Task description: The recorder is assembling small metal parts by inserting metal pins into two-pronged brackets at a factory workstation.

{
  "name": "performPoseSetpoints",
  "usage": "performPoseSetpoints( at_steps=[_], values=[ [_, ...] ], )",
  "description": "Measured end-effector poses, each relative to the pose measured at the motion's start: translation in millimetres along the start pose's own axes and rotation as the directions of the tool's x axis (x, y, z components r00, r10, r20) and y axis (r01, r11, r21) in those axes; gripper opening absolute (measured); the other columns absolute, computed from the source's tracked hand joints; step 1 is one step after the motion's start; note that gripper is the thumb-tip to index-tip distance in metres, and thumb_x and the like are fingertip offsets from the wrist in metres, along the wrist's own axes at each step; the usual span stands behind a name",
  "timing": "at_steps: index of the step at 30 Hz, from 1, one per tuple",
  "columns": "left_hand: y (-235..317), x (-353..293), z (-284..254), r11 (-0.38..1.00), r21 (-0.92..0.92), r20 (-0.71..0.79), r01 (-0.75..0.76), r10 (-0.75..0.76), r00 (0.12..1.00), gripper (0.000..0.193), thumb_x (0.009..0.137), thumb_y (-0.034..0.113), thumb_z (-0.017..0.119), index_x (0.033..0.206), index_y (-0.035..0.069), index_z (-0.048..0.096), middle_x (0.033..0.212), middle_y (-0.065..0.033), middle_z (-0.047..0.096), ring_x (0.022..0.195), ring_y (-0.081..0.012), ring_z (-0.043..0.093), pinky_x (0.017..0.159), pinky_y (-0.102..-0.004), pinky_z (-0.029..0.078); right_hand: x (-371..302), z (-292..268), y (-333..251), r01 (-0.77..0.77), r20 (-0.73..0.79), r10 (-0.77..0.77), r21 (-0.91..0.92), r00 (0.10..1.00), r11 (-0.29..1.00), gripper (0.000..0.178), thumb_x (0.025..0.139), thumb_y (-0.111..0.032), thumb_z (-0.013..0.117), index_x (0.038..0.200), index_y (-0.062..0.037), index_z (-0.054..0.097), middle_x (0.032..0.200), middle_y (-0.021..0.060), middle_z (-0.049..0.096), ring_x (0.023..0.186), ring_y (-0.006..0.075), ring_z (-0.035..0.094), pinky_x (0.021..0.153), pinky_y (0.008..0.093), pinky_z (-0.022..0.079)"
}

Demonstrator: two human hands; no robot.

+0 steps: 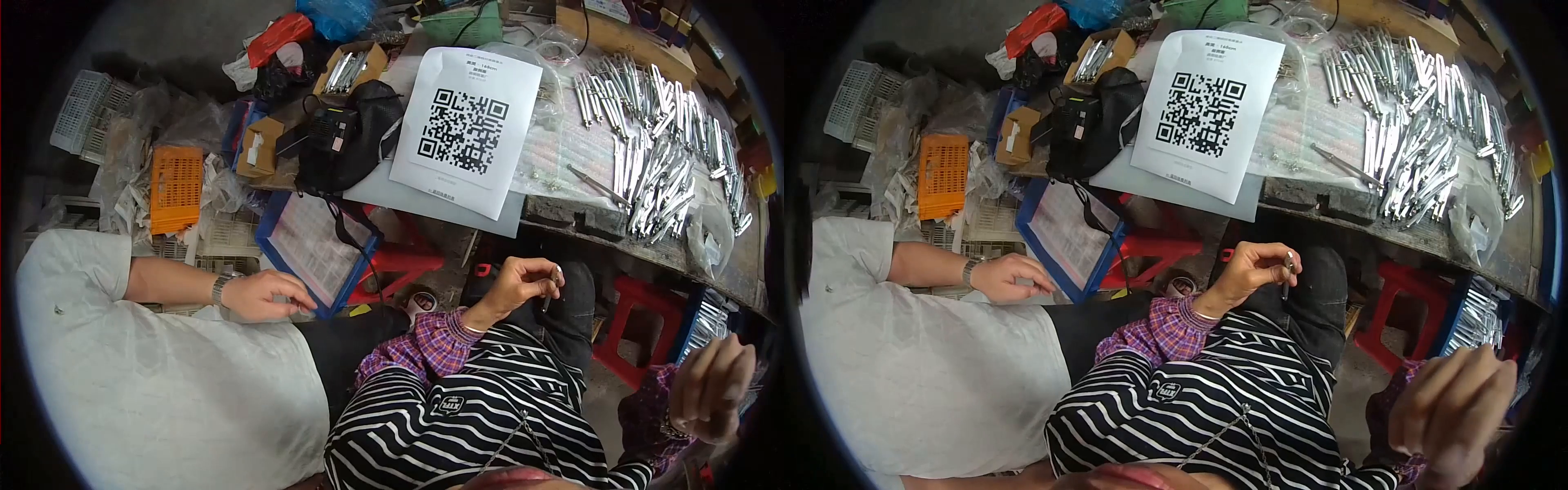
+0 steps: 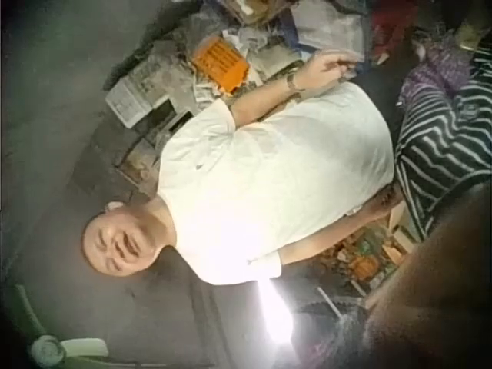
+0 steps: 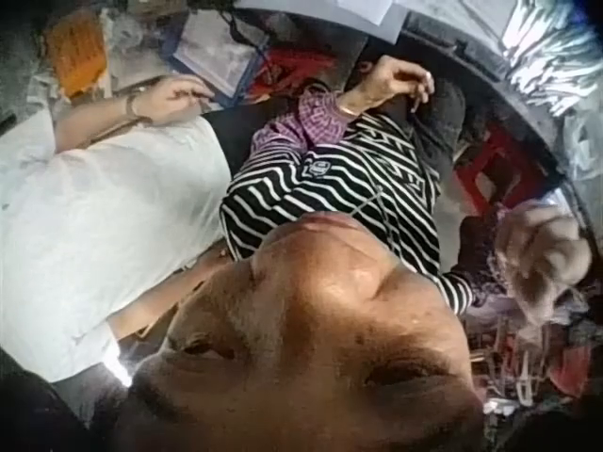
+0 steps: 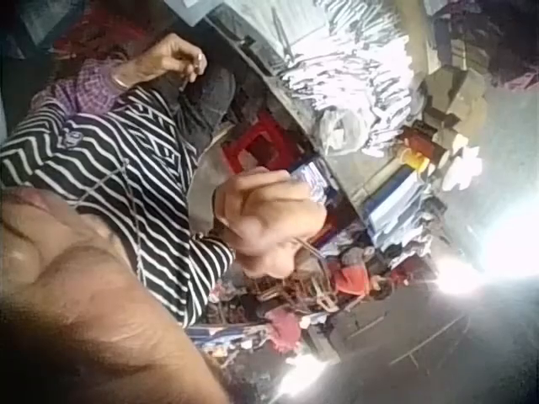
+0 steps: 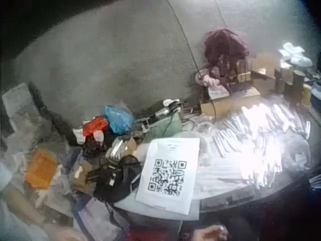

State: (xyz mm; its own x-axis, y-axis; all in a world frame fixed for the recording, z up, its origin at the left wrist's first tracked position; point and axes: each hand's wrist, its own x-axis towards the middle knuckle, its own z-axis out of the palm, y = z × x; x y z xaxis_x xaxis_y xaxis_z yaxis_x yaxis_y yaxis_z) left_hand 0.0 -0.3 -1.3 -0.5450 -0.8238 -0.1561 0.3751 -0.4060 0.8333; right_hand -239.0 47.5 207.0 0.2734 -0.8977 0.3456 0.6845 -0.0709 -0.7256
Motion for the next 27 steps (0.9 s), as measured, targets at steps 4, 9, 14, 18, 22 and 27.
performPoseSetpoints(
  at_steps=[4, 9, 14, 18, 22, 27],
  values=[
    [2.2, -0.5, 2.1, 1.000, 0.009, -0.006, -0.018, 0.018, 1.000, 0.010, 0.081, -0.002, 0.061, 0.090, -0.004, 0.062, 0.087, -0.0074, 0.060, 0.075, -0.0122, 0.061, 0.069, -0.0234, 0.050, -7.6, -2.8, 9.0, -0.140, -0.041, 0.134, -0.264, 0.990, 0.954, 0.018, 0.075, -0.009, 0.067, 0.079, 0.0077, 0.062, 0.059, 0.0147, 0.060, 0.046, 0.0229, 0.057, 0.044, 0.0297, 0.048],
    [3.3, -1.3, 3.2, 1.000, 0.000, -0.004, -0.025, 0.025, 1.000, 0.009, 0.081, -0.002, 0.061, 0.090, -0.004, 0.062, 0.086, -0.0073, 0.061, 0.075, -0.0121, 0.061, 0.069, -0.0234, 0.050, -14.3, -4.3, 33.6, -0.192, -0.164, 0.152, -0.263, 0.975, 0.945, 0.023, 0.076, -0.013, 0.069, 0.078, 0.0078, 0.060, 0.047, 0.0061, 0.049, 0.033, 0.0105, 0.041, 0.031, 0.0219, 0.034],
    [0.1, 1.6, 7.2, 1.000, -0.003, 0.004, -0.016, 0.016, 1.000, 0.009, 0.081, -0.002, 0.061, 0.089, -0.004, 0.062, 0.085, -0.0071, 0.061, 0.074, -0.0121, 0.061, 0.068, -0.0231, 0.049, -3.4, 2.5, 32.8, -0.253, -0.202, 0.205, -0.245, 0.958, 0.936, 0.026, 0.076, -0.014, 0.072, 0.077, 0.0101, 0.061, 0.049, 0.0080, 0.051, 0.033, 0.0111, 0.042, 0.032, 0.0214, 0.034],
    [6.7, -3.5, -0.2, 0.996, 0.074, -0.047, -0.040, 0.044, 0.998, 0.008, 0.081, 0.000, 0.061, 0.088, -0.004, 0.062, 0.086, -0.0068, 0.061, 0.073, -0.0124, 0.061, 0.066, -0.0221, 0.047, 23.5, 7.0, 33.9, -0.133, 0.028, 0.155, -0.381, 0.987, 0.915, 0.013, 0.073, 0.006, 0.049, 0.068, 0.0069, 0.061, 0.049, 0.0115, 0.054, 0.035, 0.0138, 0.047, 0.033, 0.0215, 0.036],
    [6.1, -3.5, -6.9, 0.997, 0.060, -0.070, -0.041, 0.045, 0.997, 0.009, 0.082, 0.003, 0.062, 0.089, -0.003, 0.062, 0.086, -0.0062, 0.061, 0.074, -0.0120, 0.060, 0.066, -0.0215, 0.046, 50.2, 0.4, 61.9, -0.318, -0.408, 0.040, -0.644, 0.912, 0.695, 0.016, 0.080, -0.004, 0.050, 0.082, 0.0011, 0.065, 0.055, -0.0015, 0.052, 0.041, 0.0045, 0.038, 0.039, 0.0166, 0.028],
    [12.4, -3.1, -10.9, 0.995, 0.101, -0.096, -0.026, 0.036, 0.995, 0.011, 0.082, 0.003, 0.062, 0.092, -0.001, 0.063, 0.088, -0.0074, 0.061, 0.075, -0.0124, 0.061, 0.064, -0.0203, 0.045, 114.5, -92.0, 133.3, -0.533, -0.456, 0.287, -0.628, 0.843, 0.567, 0.029, 0.086, -0.018, 0.057, 0.111, -0.0033, 0.062, 0.058, -0.0098, 0.037, 0.046, 0.0000, 0.030, 0.040, 0.0187, 0.022]
  ],
)
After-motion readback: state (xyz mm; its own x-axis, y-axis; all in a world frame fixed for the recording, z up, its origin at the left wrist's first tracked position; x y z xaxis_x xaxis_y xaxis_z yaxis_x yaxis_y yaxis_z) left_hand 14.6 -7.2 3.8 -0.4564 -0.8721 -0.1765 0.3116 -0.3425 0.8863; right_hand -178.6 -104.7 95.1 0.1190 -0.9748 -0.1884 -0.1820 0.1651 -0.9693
